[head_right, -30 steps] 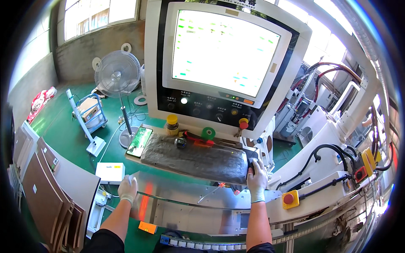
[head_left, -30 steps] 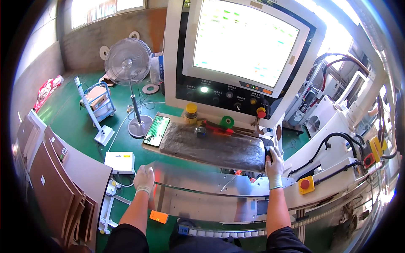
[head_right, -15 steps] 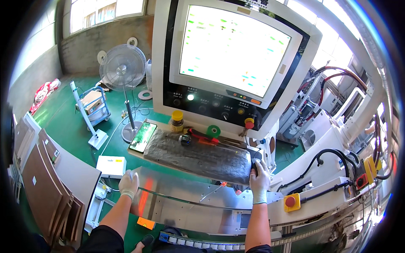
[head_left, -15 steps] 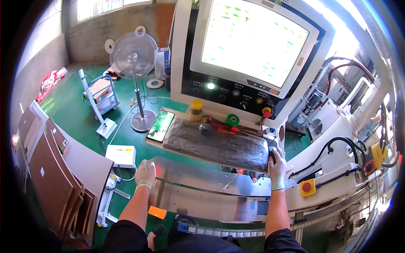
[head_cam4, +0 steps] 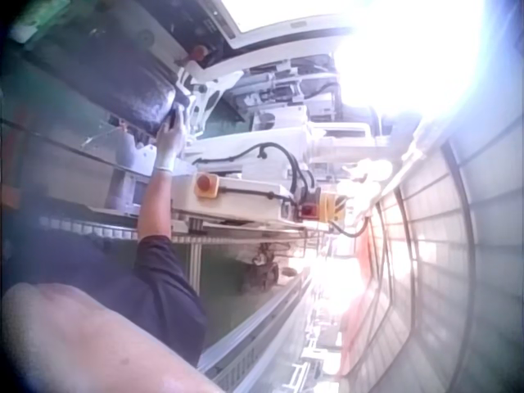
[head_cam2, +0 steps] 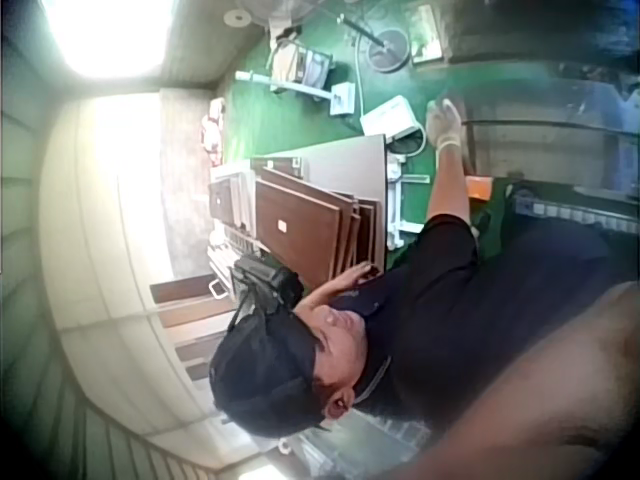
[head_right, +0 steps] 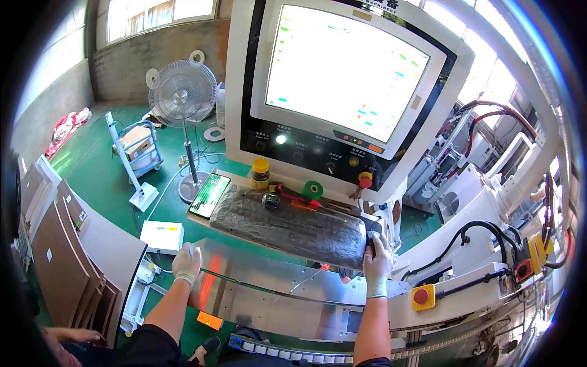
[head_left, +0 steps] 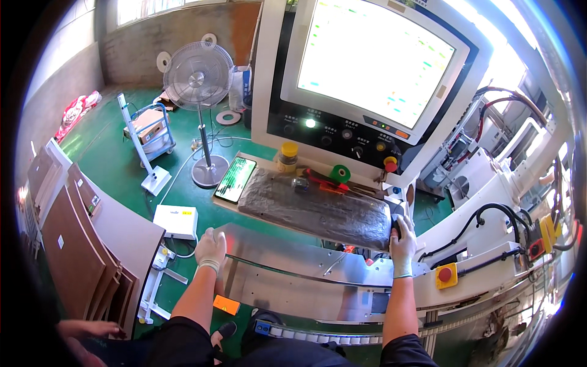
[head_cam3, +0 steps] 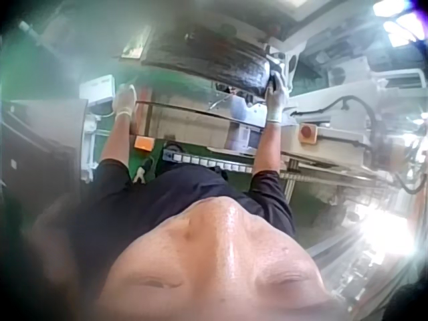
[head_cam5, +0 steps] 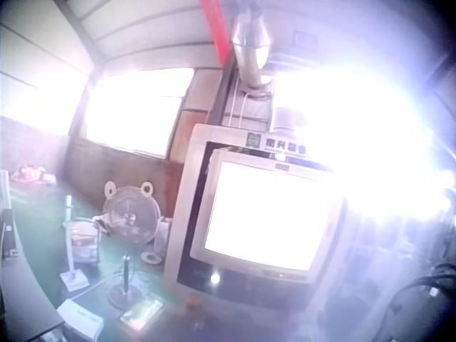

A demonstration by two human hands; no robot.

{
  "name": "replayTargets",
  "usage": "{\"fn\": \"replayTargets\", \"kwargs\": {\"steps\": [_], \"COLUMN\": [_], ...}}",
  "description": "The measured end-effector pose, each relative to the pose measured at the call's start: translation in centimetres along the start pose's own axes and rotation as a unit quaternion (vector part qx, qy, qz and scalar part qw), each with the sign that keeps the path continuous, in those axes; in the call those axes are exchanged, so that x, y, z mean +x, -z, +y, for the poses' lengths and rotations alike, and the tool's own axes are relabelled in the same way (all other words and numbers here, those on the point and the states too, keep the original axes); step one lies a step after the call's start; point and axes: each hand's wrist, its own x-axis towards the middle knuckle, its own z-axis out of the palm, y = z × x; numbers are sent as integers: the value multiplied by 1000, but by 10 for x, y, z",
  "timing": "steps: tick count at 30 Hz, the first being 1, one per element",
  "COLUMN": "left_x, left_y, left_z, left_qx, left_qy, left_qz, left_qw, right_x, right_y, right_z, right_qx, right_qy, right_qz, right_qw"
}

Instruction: The person measures the thickness of wooden boards using a dial caliper, operates a control panel on a wood-processing machine, and feeds a board onto the machine intake.

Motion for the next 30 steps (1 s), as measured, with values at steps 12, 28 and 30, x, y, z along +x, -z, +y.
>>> {"fn": "replayTargets", "kwargs": {"steps": [12, 28, 30], "left_x": [2, 2, 0], "left_y": [-2, -2, 3], "left_z": [0, 0, 4], "left_qx": [7, 7, 2], "left_qy": [5, 13, 12], "left_qz": [-9, -9, -14], "left_qw": [1000, 1000, 1000], "right_x": [3, 1, 1], "right_y": [-4, -2, -2], "right_z": [4, -3, -2], "right_qx": [-38, -45, -43], "right_qy": [3, -19, -19], "right_qz": [-13, -8, -6], "right_qw": [999, 999, 999]}}
